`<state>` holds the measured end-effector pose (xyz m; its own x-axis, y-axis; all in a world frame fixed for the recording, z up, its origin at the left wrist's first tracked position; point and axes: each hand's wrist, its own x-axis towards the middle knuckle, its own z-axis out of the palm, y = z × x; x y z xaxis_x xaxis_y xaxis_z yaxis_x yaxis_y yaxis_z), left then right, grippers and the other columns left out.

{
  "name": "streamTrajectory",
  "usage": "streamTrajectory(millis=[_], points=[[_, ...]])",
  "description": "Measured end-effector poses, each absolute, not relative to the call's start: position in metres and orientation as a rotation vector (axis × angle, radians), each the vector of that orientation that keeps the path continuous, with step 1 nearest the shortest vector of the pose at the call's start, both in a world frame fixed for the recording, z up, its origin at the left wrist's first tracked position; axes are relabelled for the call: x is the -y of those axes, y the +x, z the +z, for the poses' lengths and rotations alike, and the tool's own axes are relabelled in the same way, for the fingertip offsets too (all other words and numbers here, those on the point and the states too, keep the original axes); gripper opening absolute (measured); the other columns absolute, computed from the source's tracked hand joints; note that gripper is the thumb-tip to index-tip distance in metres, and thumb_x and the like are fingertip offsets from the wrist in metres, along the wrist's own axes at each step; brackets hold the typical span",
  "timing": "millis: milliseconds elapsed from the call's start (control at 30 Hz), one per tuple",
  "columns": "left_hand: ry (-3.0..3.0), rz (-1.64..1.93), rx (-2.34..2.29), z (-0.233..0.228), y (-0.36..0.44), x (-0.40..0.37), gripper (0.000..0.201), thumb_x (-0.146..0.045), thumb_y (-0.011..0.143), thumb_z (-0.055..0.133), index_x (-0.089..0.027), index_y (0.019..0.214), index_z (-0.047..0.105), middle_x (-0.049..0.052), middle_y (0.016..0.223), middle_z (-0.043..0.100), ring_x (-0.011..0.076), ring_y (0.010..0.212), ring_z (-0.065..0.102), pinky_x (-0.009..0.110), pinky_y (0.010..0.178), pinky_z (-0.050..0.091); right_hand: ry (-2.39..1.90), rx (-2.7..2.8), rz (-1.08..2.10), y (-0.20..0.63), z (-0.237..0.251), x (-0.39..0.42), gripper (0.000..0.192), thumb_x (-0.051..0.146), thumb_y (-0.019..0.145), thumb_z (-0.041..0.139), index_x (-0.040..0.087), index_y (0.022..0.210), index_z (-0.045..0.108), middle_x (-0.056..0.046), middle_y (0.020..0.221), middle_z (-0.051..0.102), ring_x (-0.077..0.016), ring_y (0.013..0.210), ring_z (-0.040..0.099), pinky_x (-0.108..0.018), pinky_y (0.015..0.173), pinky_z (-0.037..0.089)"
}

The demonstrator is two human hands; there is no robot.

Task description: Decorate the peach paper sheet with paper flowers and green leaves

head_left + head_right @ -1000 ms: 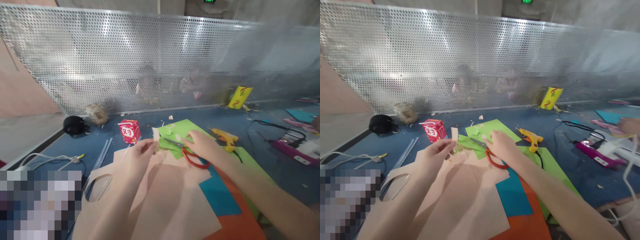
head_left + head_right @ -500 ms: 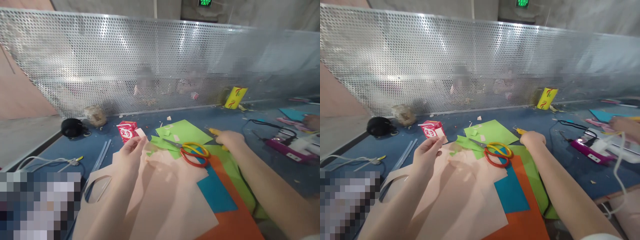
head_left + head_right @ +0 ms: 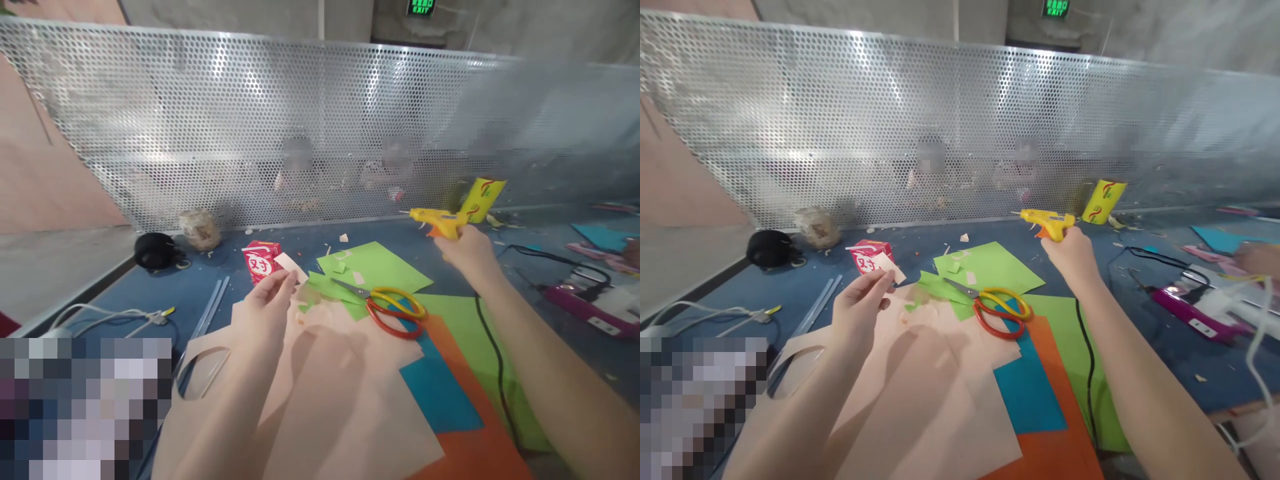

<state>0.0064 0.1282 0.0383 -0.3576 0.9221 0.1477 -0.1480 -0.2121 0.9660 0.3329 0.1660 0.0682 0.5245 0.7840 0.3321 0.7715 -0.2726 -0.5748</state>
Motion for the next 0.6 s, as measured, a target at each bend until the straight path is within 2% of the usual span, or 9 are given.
streamTrajectory(millis=[100, 167, 267, 367, 500, 600], points=[[1.009, 1.731, -1.215, 0.039, 0.007, -0.128, 0.022, -0.033, 0.056, 0.075, -0.017, 0.068, 0.066, 0.000, 0.061, 0.063, 0.0102, 0.056, 0.053, 0.019, 0.045, 0.033, -1.876, 1.295, 0.301, 0.313, 0.071, -0.164, 0.015, 0.027, 0.070, 0.052, 0.015, 0.077, 0.057, -0.008, 0.066, 0.058, -0.0254, 0.067, 0.063, -0.034, 0.055, 0.049], [1.019, 1.733, -1.217, 0.040, 0.007, -0.128, 0.022, -0.033, 0.056, 0.075, -0.017, 0.068, 0.066, 0.000, 0.060, 0.063, 0.0110, 0.057, 0.055, 0.019, 0.044, 0.033, -1.716, 1.349, 0.507, 0.297, 0.071, -0.160, 0.016, 0.023, 0.070, 0.051, 0.015, 0.084, 0.055, -0.006, 0.069, 0.060, -0.0199, 0.062, 0.063, -0.029, 0.053, 0.050], [1.054, 1.710, -1.234, 0.040, 0.007, -0.127, 0.022, -0.034, 0.057, 0.075, -0.017, 0.066, 0.065, 0.001, 0.060, 0.063, 0.0124, 0.058, 0.056, 0.020, 0.043, 0.032, -1.439, 1.430, 0.771, 0.273, 0.071, -0.151, 0.029, 0.024, 0.068, 0.057, 0.017, 0.097, 0.052, -0.004, 0.080, 0.063, -0.0149, 0.056, 0.061, -0.026, 0.047, 0.047], [1.112, 1.680, -1.268, 0.040, 0.007, -0.126, 0.020, -0.034, 0.059, 0.073, -0.017, 0.068, 0.066, 0.001, 0.060, 0.064, 0.0128, 0.060, 0.057, 0.020, 0.045, 0.034, -1.073, 1.467, 1.084, 0.255, 0.069, -0.139, 0.023, 0.026, 0.074, 0.059, 0.015, 0.093, 0.051, 0.000, 0.065, 0.056, -0.0110, 0.046, 0.050, -0.024, 0.040, 0.039], [1.145, 1.669, -1.327, 0.041, 0.007, -0.125, 0.019, -0.034, 0.062, 0.071, -0.018, 0.068, 0.065, 0.000, 0.058, 0.063, 0.0128, 0.058, 0.056, 0.023, 0.049, 0.037, -0.889, 1.617, 1.168, 0.241, 0.066, -0.123, 0.015, 0.030, 0.083, 0.055, 0.017, 0.088, 0.051, 0.005, 0.056, 0.043, -0.0095, 0.046, 0.042, -0.024, 0.042, 0.038], [1.145, 1.681, -1.352, 0.041, 0.006, -0.127, 0.019, -0.035, 0.063, 0.069, -0.018, 0.065, 0.060, 0.000, 0.059, 0.062, 0.0120, 0.057, 0.055, 0.023, 0.051, 0.038, -0.885, 1.801, 1.080, 0.233, 0.065, -0.113, 0.014, 0.031, 0.087, 0.049, 0.018, 0.091, 0.052, 0.006, 0.055, 0.042, -0.0093, 0.044, 0.041, -0.025, 0.044, 0.037]])
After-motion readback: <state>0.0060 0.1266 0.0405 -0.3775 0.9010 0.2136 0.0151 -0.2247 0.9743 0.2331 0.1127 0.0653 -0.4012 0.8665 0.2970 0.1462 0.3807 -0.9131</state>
